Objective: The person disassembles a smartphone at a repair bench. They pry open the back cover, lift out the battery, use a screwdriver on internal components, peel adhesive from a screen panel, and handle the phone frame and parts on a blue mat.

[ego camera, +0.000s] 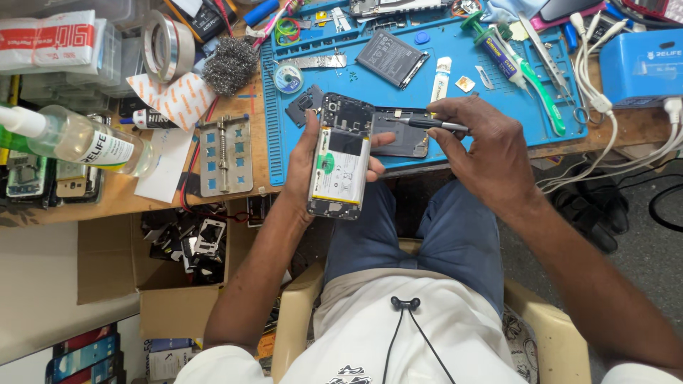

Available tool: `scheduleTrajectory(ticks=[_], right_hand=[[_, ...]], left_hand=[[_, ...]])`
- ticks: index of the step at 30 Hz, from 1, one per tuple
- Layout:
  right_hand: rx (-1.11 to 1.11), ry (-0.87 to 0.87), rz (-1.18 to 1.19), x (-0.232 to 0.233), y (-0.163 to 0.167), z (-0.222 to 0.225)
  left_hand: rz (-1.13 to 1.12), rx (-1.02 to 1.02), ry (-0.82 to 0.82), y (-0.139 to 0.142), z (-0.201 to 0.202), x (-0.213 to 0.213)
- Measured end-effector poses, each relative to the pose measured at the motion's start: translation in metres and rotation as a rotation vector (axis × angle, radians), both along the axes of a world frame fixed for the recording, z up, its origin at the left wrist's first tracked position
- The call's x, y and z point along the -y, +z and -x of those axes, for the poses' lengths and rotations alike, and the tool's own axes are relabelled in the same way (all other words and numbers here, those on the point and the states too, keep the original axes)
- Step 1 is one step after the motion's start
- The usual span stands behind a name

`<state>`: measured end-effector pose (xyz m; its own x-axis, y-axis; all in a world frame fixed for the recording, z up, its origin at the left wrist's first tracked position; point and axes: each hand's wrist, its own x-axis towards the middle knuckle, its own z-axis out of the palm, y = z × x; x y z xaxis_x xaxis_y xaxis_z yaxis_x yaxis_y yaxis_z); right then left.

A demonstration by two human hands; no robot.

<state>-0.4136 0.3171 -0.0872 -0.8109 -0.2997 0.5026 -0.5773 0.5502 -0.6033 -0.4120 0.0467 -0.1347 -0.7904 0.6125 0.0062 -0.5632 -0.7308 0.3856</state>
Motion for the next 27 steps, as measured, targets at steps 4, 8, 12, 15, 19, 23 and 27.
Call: scheduleTrajectory(ticks=[4, 8, 12, 15, 19, 23, 27], right_hand=[[-0.006, -0.002, -0.044, 0.000, 0.001, -0.002], [-0.032, 0.022, -0.077, 0.001, 0.001, -0.005], [0.031, -0.006, -0.082, -0.001, 0.005, -0.008], [0.060, -0.049, -0.081, -0.005, 0.012, -0.010], [0.006, -0.089, -0.096, -0.009, 0.020, -0.010], [-0.089, -0.055, -0.002, -0.005, 0.024, -0.009], [-0.111, -0.029, -0.004, 0.005, 0.029, -0.010]], left_hand=[[0.021, -0.006, 0.020, 0.000, 0.003, -0.011], [0.076, -0.004, 0.023, -0.003, 0.003, -0.015], [0.080, -0.017, 0.055, -0.010, 0.004, -0.015], [0.099, -0.004, 0.042, -0.014, 0.007, -0.013], [0.037, 0.003, -0.031, -0.014, 0.009, -0.012], [0.065, -0.110, -0.022, -0.008, 0.009, -0.013], [0.042, -0.139, -0.031, -0.001, 0.011, -0.012]])
